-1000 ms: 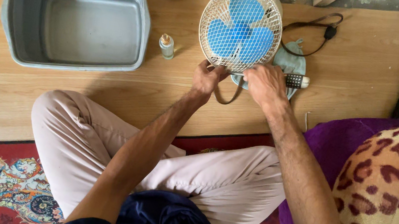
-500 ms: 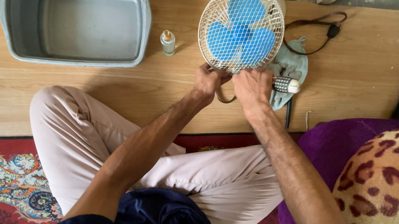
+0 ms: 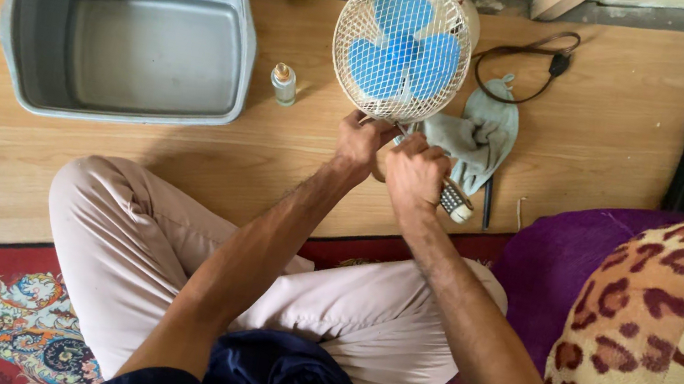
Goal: The person sits on the floor and uses a screwdriver to remove screws from the front grille of a small electric fan. They then remove the grille and the fan blade, placing the parts on the floor.
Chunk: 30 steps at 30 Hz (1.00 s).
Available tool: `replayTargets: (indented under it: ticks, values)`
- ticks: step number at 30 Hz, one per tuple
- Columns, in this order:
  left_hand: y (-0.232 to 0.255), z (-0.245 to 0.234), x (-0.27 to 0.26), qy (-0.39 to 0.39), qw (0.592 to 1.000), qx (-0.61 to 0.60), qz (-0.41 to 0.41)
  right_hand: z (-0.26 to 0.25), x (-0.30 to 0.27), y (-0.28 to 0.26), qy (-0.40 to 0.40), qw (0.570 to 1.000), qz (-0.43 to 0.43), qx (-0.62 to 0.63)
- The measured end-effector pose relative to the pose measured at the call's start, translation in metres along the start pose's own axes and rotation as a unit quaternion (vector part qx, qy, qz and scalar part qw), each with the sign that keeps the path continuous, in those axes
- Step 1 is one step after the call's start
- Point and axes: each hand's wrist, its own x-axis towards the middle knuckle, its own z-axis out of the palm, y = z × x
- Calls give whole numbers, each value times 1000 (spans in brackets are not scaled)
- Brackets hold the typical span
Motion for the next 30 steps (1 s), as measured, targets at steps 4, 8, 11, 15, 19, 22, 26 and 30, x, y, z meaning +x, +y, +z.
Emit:
replayTargets:
  ticks: [4,8,11,15,19,22,26,30]
  values:
    - [5,2,-2,-13,1000,17,9,29,-4,12,13,996,-8,83]
    - [25,11,-23,1,985,171,21,54,1,14,-74,969,13,233]
    - [36,12,-49,70,909,401,89,61,2,14,-34,964,19,262]
    - [54,6,-65,32,668,649,363,54,1,19,36,960,11,277]
    - [85,21,-44,-76,478,772,413,49,-2,24,91,951,-9,295]
    - [106,31,-17,-113,363,833,401,46,2,26,118,949,-7,293]
    - [111,29,-3,-166,346,834,397,48,3,25,108,949,-2,297]
    - [112,42,-4,-173,327,869,329,50,6,24,111,948,-6,298]
